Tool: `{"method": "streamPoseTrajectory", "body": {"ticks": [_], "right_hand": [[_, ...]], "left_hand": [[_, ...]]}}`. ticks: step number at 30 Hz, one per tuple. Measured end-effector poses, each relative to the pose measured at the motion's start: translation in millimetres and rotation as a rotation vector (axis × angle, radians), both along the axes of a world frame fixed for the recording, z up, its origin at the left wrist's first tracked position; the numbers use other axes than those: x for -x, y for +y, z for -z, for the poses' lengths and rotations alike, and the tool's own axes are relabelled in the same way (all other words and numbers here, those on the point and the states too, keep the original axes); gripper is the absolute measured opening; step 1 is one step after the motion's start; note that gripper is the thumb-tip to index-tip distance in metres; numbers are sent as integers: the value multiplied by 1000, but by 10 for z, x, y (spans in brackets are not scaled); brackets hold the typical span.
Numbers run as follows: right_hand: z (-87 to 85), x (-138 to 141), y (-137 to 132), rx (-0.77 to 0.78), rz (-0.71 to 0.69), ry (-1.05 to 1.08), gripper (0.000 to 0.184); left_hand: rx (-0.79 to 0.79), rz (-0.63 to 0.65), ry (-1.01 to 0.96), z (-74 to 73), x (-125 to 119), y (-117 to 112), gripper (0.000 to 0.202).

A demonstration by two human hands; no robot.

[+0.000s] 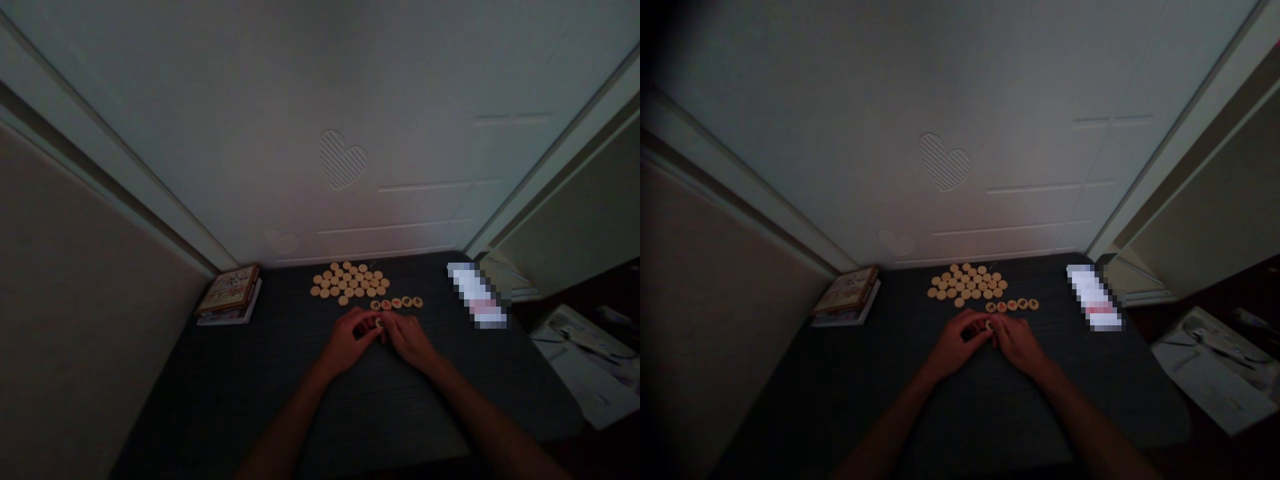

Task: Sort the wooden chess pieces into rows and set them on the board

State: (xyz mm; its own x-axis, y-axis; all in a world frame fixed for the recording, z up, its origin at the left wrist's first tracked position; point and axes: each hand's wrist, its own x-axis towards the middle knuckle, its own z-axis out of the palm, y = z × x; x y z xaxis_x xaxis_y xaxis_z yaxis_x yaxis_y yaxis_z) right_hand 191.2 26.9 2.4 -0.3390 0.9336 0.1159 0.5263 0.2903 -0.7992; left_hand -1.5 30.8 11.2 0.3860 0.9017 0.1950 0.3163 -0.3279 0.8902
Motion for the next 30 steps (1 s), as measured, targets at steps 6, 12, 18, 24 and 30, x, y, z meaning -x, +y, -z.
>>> {"method": "streamPoseTrajectory", "body": {"ticks": [6,12,18,24,30], "right_hand": [[-39,-6,1,-3,18,39,52],[-89,10,-8,-20,3,51,36],[-17,6,0,-29,-1,30,24],[-12,-1,1,-44,-8,-9,25],[-25,5,-3,-71,-6,-11,25]], "left_hand": [[39,-41,-55,4,-6,-12,27],[88,-59,-98,69,-5,7,31],[-10,-138,-9,52,44,50,20],[-117,-237,202,65,121,149,13],[-218,-220,294,107,95,178,11]]}}
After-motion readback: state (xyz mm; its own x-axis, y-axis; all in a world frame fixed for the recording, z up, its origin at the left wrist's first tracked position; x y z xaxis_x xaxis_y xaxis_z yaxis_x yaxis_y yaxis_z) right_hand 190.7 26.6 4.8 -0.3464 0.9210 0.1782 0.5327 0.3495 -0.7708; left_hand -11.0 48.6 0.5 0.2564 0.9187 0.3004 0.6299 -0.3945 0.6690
